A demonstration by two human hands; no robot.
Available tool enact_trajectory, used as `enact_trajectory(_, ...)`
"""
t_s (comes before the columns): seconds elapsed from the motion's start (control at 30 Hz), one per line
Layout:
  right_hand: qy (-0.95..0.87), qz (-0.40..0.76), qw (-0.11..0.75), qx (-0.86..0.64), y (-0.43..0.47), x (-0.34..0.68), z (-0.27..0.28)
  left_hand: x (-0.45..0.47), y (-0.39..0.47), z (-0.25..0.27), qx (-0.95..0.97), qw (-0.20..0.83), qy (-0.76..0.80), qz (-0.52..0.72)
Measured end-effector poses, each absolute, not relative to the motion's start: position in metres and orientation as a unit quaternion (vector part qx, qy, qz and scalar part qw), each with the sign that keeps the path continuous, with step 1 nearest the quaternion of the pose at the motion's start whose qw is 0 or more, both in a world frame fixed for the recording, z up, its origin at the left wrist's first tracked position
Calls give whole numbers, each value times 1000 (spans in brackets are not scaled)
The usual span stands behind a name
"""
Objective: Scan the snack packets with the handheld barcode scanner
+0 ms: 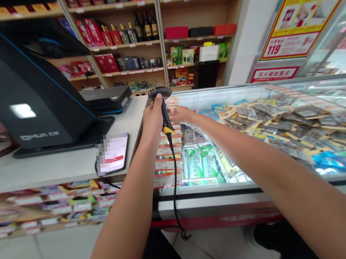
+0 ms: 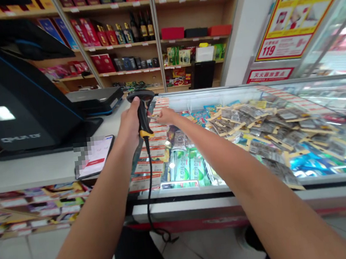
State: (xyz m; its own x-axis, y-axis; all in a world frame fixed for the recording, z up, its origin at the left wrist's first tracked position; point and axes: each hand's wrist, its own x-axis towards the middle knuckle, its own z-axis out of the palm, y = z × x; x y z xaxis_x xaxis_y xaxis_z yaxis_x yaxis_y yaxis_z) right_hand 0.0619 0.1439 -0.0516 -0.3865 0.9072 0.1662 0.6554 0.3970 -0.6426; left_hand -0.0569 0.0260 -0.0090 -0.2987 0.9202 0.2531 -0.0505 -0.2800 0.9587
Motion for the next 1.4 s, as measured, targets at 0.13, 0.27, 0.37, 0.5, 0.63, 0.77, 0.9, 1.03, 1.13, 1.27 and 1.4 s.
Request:
enact_trajectory(0.13,-732,385,337,-449,118,101,-35,-49,17,-2,475,397,452,643)
enact_trajectory(0.27,-513,658,454,-312,84,155,-23,-33,1,3,498,458,440,590)
enact_trajectory(0.37,-459,696,464,-299,61,187,-21,-21,-5,0,509,519,414,547)
enact_trajectory(0.5,-436,699,476,-308,45,209,-25,-7,-10,-9,509,578,382,511)
enact_trajectory(0.63,-395,709,500,-302,43,216,-28,3,-14,-13,517,625,356,465)
enact_trajectory(0.77,-371,718,507,-299,47,218,-27,4,-15,-13,509,642,352,452)
enact_trajectory(0.9,-384,711,504,-305,50,220,-28,2,-14,-13,503,656,349,442)
enact_trajectory(1.03,-393,710,504,-297,50,219,-31,2,-13,-14,496,652,357,449)
enact_trajectory(1.13,-424,684,508,-306,47,219,-25,3,-12,-15,487,643,361,467)
enact_trajectory(1.27,-529,538,538,-376,44,233,-5,2,-10,-16,472,623,373,500)
enact_trajectory(1.4,-663,183,487,-538,46,272,6,3,-8,-19,457,618,376,517)
